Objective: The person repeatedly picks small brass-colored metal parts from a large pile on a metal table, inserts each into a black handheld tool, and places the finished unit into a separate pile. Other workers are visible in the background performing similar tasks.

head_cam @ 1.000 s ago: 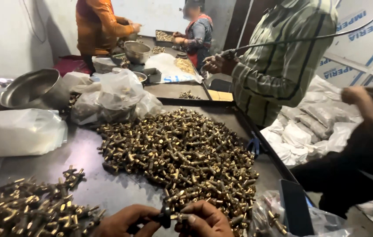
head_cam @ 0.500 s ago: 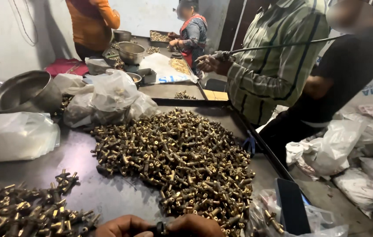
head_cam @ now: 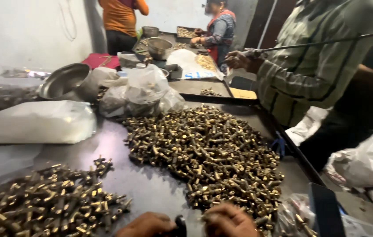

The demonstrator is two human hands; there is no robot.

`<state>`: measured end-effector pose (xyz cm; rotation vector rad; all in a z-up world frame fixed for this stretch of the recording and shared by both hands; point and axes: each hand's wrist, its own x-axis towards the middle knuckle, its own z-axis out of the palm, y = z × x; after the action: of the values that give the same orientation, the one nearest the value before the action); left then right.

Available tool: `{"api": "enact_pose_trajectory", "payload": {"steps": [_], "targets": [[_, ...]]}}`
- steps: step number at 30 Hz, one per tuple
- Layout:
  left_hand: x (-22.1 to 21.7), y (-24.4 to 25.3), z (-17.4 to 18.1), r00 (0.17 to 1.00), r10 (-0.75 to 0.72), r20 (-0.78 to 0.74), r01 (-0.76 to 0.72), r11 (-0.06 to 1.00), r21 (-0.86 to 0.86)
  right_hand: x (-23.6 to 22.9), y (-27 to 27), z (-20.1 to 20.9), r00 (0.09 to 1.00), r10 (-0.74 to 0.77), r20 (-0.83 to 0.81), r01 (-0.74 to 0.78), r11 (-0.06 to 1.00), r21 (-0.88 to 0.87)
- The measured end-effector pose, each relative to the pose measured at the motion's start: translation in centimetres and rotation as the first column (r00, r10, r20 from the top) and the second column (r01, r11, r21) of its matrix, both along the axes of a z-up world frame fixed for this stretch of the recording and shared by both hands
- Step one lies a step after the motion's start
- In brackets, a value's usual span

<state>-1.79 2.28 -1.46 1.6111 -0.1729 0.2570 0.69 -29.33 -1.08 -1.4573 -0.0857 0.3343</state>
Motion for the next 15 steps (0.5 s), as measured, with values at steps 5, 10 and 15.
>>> {"api": "enact_pose_trajectory", "payload": {"steps": [5,10,15], "targets": [[-1.3,1.2,0.3,0.976,0.044,0.214,-0.11,0.945,0.308,-2.6,5.8,14.6,0.995,-0.078,0.065,0.072,0.993,0.095],[-2.2,0.9,2.8,0.987,-0.104,0.12,0.037,0.886,0.461,-1.1,8.9,19.9,0.897,0.065,0.438,0.027,0.979,-0.201],[-3.5,0.1,6.5,0.999,-0.033,-0.023,0.04,0.886,0.462,-0.7,8.9,20.3,0.871,0.139,0.472,0.299,0.611,-0.733]]}}
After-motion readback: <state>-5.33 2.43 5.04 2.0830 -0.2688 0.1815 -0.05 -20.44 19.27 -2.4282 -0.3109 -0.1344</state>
